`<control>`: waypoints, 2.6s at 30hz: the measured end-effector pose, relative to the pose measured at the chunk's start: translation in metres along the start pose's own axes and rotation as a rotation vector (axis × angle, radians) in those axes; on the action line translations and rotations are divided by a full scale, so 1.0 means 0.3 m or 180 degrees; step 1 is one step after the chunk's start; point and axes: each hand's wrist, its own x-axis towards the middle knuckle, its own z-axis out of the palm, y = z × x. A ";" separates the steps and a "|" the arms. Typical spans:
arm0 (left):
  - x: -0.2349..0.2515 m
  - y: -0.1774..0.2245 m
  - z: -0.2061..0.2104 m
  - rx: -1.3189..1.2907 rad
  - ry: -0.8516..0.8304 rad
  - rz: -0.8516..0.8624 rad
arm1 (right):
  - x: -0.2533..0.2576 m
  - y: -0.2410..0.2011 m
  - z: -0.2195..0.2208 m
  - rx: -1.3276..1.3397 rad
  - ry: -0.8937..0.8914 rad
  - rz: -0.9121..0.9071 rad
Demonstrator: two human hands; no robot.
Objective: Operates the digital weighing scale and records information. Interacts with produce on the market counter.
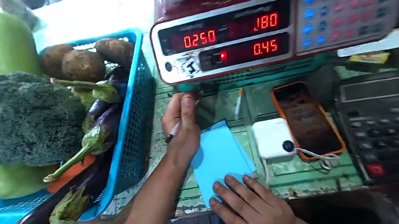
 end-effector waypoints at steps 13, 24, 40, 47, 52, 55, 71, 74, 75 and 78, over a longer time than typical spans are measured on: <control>0.033 -0.016 -0.003 -0.0317 0.0454 -0.0754 | 0.049 0.092 -0.200 0.0805 0.0841 0.0679; 0.045 -0.025 -0.007 -0.0292 0.0481 -0.0765 | 0.088 0.401 -0.367 -0.0335 -0.0211 0.1994; 0.054 -0.021 -0.001 -0.0315 0.0456 -0.0693 | -0.125 0.048 -0.120 0.0748 -0.0423 0.0021; 0.051 -0.023 -0.006 -0.0341 0.0502 -0.0977 | -0.155 0.086 -0.091 0.0268 -0.0616 -0.0333; 0.051 -0.012 -0.005 -0.0212 0.0423 -0.0991 | -0.182 0.079 -0.066 0.0203 -0.0583 -0.0356; 0.055 -0.022 -0.013 -0.0203 0.0378 -0.0960 | -0.181 0.070 -0.057 0.0321 -0.0441 -0.0211; 0.052 -0.037 -0.029 -0.0375 0.0350 -0.1038 | -0.193 0.082 -0.041 -0.0018 -0.0311 -0.0318; 0.048 -0.047 -0.033 -0.0425 0.0374 -0.1073 | -0.191 0.086 -0.044 -0.0105 -0.0295 -0.0343; 0.048 -0.046 -0.032 -0.0430 0.0395 -0.1076 | -0.191 0.087 -0.044 -0.0106 -0.0297 -0.0350; 0.052 -0.037 -0.028 -0.0429 0.0408 -0.1103 | -0.189 0.087 -0.047 -0.0105 -0.0341 -0.0366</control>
